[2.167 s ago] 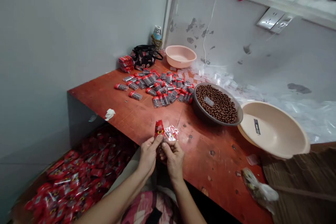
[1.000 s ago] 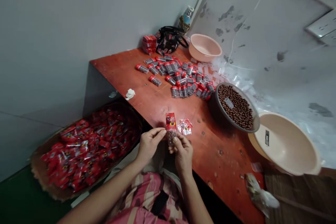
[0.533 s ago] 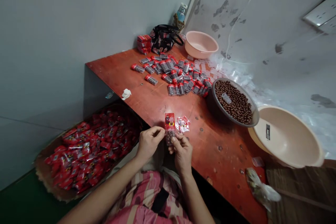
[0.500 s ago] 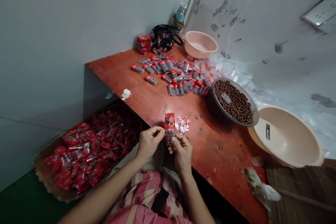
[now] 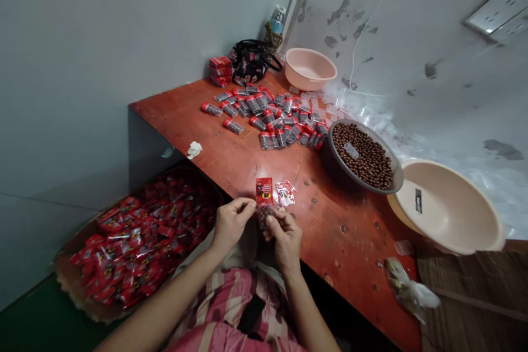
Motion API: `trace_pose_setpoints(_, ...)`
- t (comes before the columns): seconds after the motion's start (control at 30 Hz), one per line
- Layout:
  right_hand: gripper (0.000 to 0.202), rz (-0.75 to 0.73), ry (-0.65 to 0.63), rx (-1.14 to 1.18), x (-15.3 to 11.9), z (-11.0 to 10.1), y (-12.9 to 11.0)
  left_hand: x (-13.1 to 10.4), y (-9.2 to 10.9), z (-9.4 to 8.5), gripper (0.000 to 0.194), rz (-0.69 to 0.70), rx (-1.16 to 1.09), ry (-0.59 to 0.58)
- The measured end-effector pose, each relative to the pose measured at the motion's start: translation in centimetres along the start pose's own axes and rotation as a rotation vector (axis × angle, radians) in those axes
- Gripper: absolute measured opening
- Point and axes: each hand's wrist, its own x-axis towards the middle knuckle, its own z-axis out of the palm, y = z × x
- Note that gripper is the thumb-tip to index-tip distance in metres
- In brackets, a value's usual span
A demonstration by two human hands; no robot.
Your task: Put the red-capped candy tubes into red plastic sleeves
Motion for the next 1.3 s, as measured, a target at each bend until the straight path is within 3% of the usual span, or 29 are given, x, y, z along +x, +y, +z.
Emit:
trace_pose_setpoints(0.27,0.022,-0.058,0.107,-0.036,-0.8,1.0,0.2,-0.4,1.1,0.1,0.015,0.219,0.279,0.072)
trace_pose_setpoints(0.4,0.024,-0.130,0.171,-0.050,0.0,1.3,0.1,-2.8,1.0,1.0,0.017,0.350,0.286,-0.069)
trace_pose_setpoints(0.47,0.026,-0.129,0.185,-0.042,0.5,1.3,0.0,-3.4,0.7,1.2,0.015,0.292,0.175,-0.133)
trace_pose_setpoints(0.63,0.029,-0.081,0.107,-0.013,0.3,1.2,-0.2,-1.4,0.0,0.1,0.018,-0.174,-0.436,0.000)
trace_pose_setpoints(0.73,0.025,-0.073,0.017,-0.002,-0.2,1.3,-0.1,-0.1,0.5,0.0,0.025,-0.276,-0.745,-0.101)
trace_pose_setpoints(0.87,0.023,-0.077,-0.017,-0.021,-0.6,1.3,0.1,0.1,1.3,1.1,0.022,-0.357,-0.826,-0.113)
trace_pose_setpoints(1.03,0.020,-0.100,0.062,-0.038,-1.2,1.4,0.0,-1.0,1.5,2.3,0.023,-0.400,-0.837,-0.130)
trace_pose_setpoints(1.2,0.021,0.020,0.078,0.040,-1.0,1.2,0.0,-2.2,0.6,2.7,0.023,-0.373,-0.781,-0.065)
trace_pose_setpoints(1.3,0.020,0.089,0.031,0.208,-0.1,0.7,0.1,-2.6,0.6,2.6,0.023,-0.332,-0.804,-0.108)
